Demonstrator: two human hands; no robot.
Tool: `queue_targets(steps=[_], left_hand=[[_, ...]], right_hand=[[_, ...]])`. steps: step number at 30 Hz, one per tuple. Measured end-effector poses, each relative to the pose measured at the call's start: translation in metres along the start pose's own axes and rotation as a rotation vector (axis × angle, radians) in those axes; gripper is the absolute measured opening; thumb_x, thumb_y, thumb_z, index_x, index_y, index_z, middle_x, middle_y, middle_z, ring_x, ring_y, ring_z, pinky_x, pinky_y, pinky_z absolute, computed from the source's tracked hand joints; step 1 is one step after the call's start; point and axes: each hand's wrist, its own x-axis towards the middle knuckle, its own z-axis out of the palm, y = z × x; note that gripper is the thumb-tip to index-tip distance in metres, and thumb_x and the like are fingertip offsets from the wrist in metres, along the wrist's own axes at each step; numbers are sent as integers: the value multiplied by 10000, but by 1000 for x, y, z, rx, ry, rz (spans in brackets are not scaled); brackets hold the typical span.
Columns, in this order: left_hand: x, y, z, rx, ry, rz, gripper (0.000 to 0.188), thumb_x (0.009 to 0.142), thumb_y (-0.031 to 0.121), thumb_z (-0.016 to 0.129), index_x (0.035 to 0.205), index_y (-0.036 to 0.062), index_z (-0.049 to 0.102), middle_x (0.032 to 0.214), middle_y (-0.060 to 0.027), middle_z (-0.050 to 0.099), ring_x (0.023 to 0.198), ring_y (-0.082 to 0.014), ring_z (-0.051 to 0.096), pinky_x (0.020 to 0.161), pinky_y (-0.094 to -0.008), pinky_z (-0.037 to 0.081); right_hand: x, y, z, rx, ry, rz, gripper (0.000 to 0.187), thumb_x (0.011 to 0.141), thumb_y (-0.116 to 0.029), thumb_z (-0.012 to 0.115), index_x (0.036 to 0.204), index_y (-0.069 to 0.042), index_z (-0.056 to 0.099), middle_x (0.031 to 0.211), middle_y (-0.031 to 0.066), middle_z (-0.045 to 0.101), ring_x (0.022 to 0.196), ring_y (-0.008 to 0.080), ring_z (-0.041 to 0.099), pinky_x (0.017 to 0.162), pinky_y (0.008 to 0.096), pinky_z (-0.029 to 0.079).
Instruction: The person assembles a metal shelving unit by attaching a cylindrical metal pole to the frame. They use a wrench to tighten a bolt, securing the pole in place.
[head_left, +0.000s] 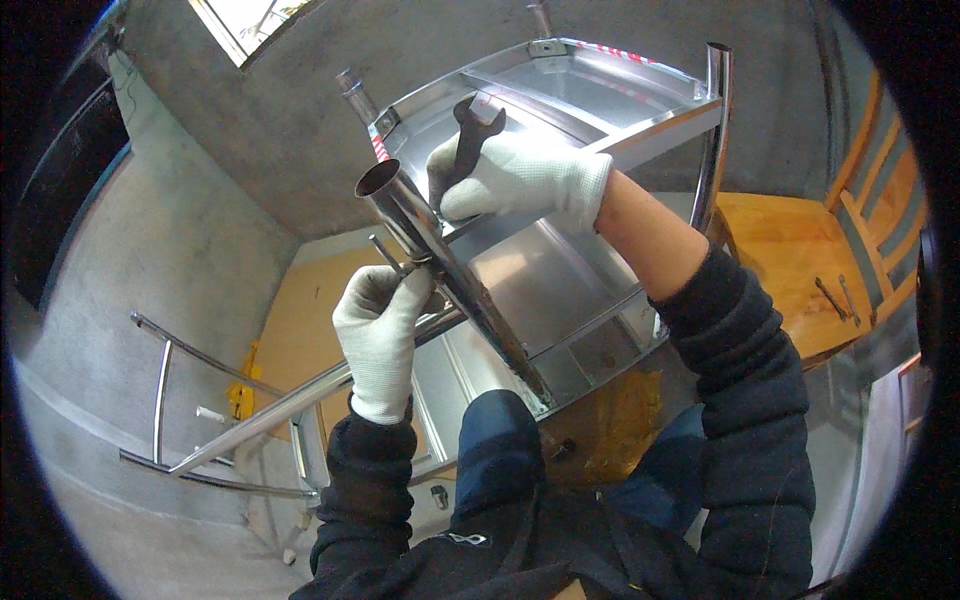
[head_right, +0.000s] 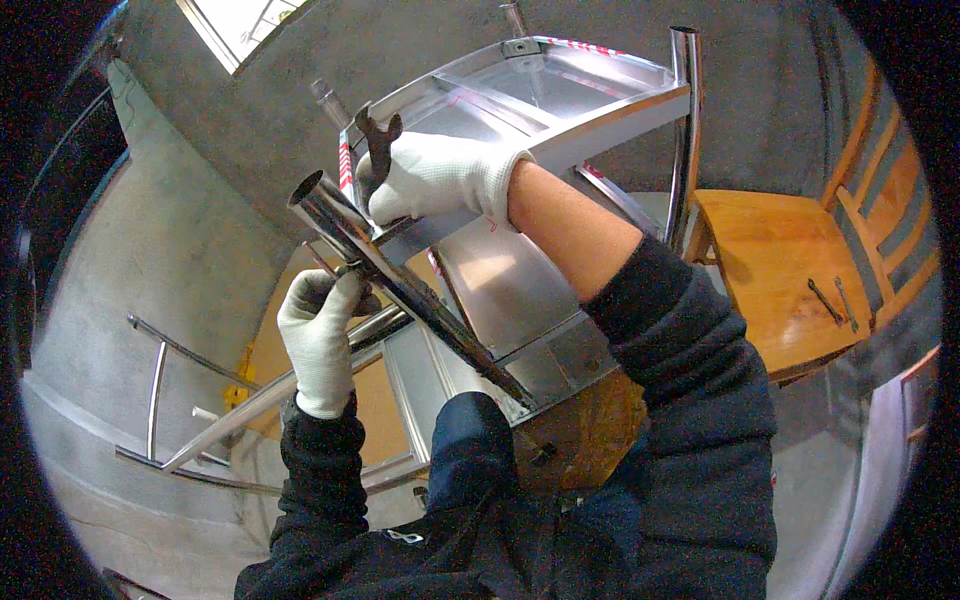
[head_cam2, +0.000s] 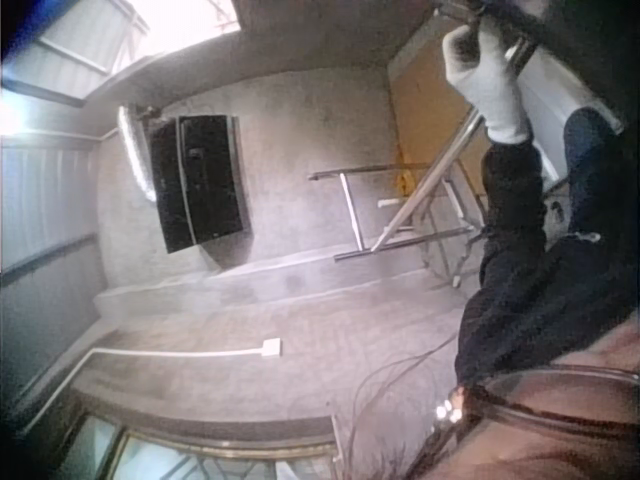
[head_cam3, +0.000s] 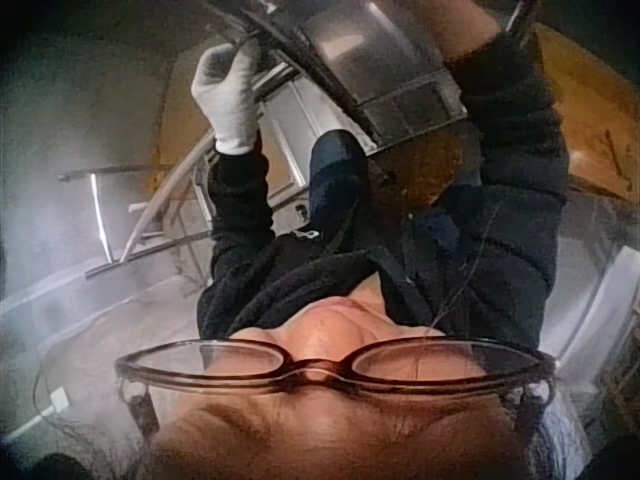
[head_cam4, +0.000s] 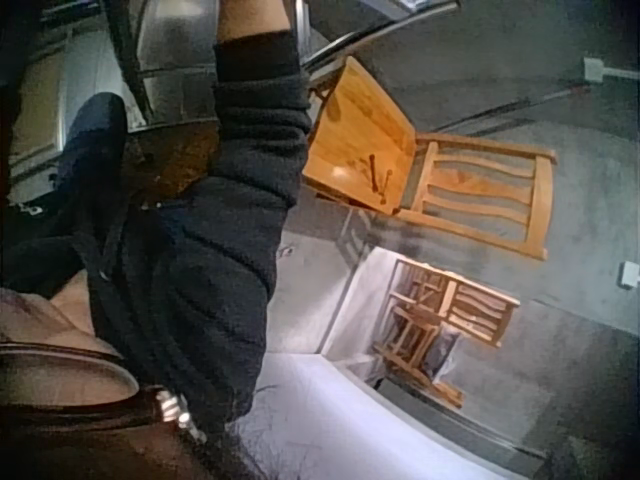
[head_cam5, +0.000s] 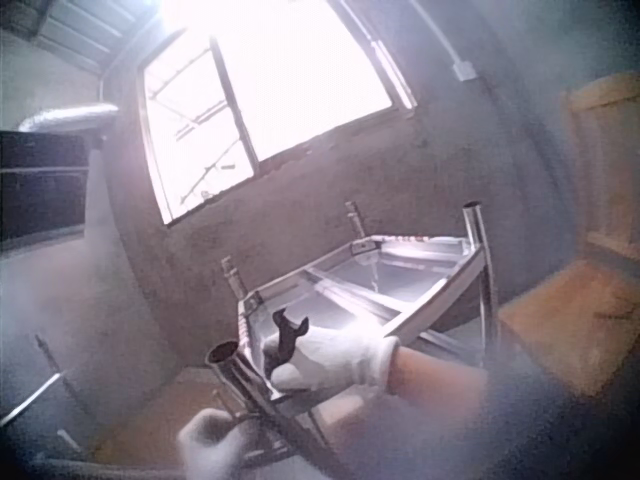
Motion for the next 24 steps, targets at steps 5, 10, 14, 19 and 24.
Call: queue_targets(steps=[5,10,14,19,24], left_hand=[[2,8,-5,67,-38,-9,182,904,170,702,890,0,641,816,-63,683,714,-135,650,697,-276,521],[11,12,-7,67,-105,-26,237,926,212,686,912,-21,643,811,-67,678,709,-139,647,701,-276,517],[21,21,-19,148,-193,-51,214,927,196,682,924,-14,641,816,-64,670,712,-137,630,665,-277,520],[29,37,-21,111,-163,-225,155,788,-63,651,921,-3,597,794,-52,647,665,-124,625,613,-261,521],[28,53,-29,339,-239,-391,304,779,8,724,1052,-28,596,868,-97,676,690,-154,640,587,-282,529]], right_hand=[[-2,-7,-1,29,-7,7,227,832,-233,632,911,-22,665,766,75,649,709,160,596,694,314,483],[-3,2,-5,74,26,-66,220,805,-247,591,830,-37,650,706,108,652,636,223,577,626,373,463],[2,3,-4,142,24,-204,225,820,-236,566,795,-22,630,657,106,621,597,221,545,600,370,451],[1,5,-9,-81,17,-267,197,833,-226,559,804,-48,639,693,127,603,613,226,556,591,368,455],[5,-14,-31,-89,-283,230,296,896,-205,625,1180,-121,625,1089,42,656,922,155,634,793,276,498]])
